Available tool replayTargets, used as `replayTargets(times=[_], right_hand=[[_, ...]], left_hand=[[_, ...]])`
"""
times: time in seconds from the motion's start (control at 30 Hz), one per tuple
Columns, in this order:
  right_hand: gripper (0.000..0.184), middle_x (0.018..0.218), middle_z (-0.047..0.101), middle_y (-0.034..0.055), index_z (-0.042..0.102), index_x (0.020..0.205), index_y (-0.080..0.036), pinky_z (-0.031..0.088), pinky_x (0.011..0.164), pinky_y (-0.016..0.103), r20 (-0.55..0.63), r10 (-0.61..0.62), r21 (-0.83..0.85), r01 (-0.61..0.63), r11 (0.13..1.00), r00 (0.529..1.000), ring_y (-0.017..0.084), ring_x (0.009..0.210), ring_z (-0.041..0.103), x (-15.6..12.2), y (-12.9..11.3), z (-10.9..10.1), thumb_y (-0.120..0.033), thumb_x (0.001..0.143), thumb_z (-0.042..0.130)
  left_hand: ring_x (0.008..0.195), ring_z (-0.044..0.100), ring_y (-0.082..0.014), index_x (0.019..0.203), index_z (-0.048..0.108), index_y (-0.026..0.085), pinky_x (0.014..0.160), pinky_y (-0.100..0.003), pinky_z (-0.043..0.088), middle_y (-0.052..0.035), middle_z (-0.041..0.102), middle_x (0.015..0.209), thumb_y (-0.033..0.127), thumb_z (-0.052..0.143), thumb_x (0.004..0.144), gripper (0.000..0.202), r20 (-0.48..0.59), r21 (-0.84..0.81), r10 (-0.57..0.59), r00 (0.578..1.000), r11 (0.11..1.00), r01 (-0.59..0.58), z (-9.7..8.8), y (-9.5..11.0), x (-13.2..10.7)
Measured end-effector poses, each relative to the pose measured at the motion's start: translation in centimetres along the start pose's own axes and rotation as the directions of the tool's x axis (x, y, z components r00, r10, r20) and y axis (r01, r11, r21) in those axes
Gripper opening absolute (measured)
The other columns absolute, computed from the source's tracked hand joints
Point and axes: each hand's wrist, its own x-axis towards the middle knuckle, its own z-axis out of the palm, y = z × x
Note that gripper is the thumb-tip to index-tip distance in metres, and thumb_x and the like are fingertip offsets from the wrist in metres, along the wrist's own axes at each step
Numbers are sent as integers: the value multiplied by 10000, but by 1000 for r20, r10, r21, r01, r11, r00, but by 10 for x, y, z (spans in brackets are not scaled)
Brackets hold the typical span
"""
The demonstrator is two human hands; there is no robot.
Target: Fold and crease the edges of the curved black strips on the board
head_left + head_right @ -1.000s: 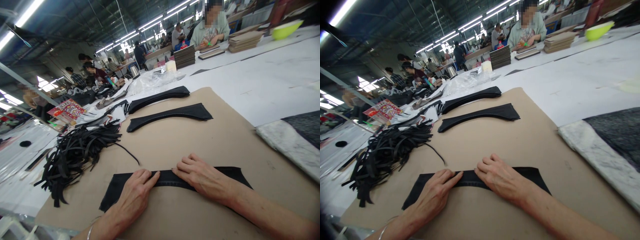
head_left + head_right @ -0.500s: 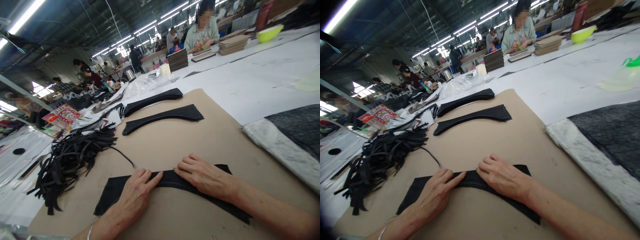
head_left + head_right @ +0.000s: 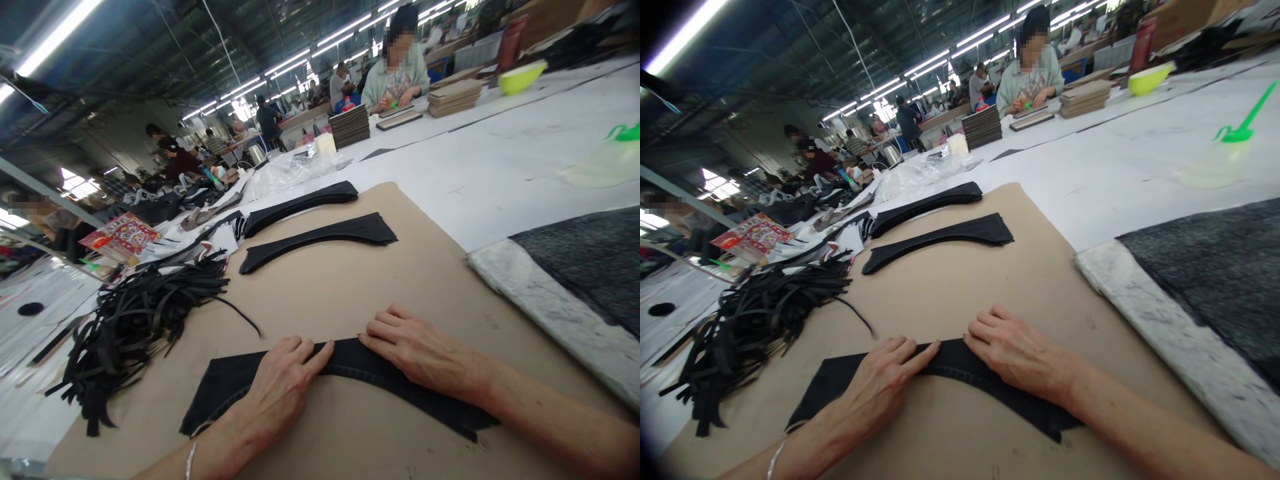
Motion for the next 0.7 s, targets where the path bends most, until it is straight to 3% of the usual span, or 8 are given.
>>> replayTargets(times=[0.17,0.27,0.47,0.57,0.7], right_hand=[[172,884,557,48,609,1039,-135,376,774,332,-21,11,-14,-11,1000,1000,198,811,474,-12,4,-6,-87,943,474],[176,884,559,53,610,1051,-134,381,787,333,-26,24,-25,-25,999,999,198,819,483,-20,7,-8,-92,944,477],[201,895,565,58,610,1068,-131,375,819,350,-13,48,-17,-48,999,999,199,829,483,-34,11,-13,-81,948,457],[207,896,567,57,612,1056,-128,366,817,356,-14,60,-25,-61,998,998,200,828,480,-39,12,-16,-70,945,448],[175,883,570,46,617,1040,-135,360,797,359,-24,66,-62,-68,996,997,201,812,481,-46,13,-20,-86,943,479]], left_hand=[[948,544,-206,1274,517,218,842,-350,481,-71,584,1083,-43,411,819,535,-53,-79,4,999,997,-8,1,5,8],[914,540,-194,1187,557,167,861,-336,477,-68,600,1038,-46,394,817,457,-55,-156,40,998,987,-48,2,10,13],[851,528,-207,1411,387,257,781,-347,475,-44,587,952,-25,401,829,647,18,-66,65,998,996,-64,-3,14,22],[867,533,-205,1354,461,285,788,-349,476,-43,572,965,-16,402,837,601,24,-85,34,999,996,-32,-7,17,28],[932,536,-187,1142,587,213,868,-336,474,-58,576,1037,-48,371,814,472,9,-203,34,999,979,-31,-9,26,38]])
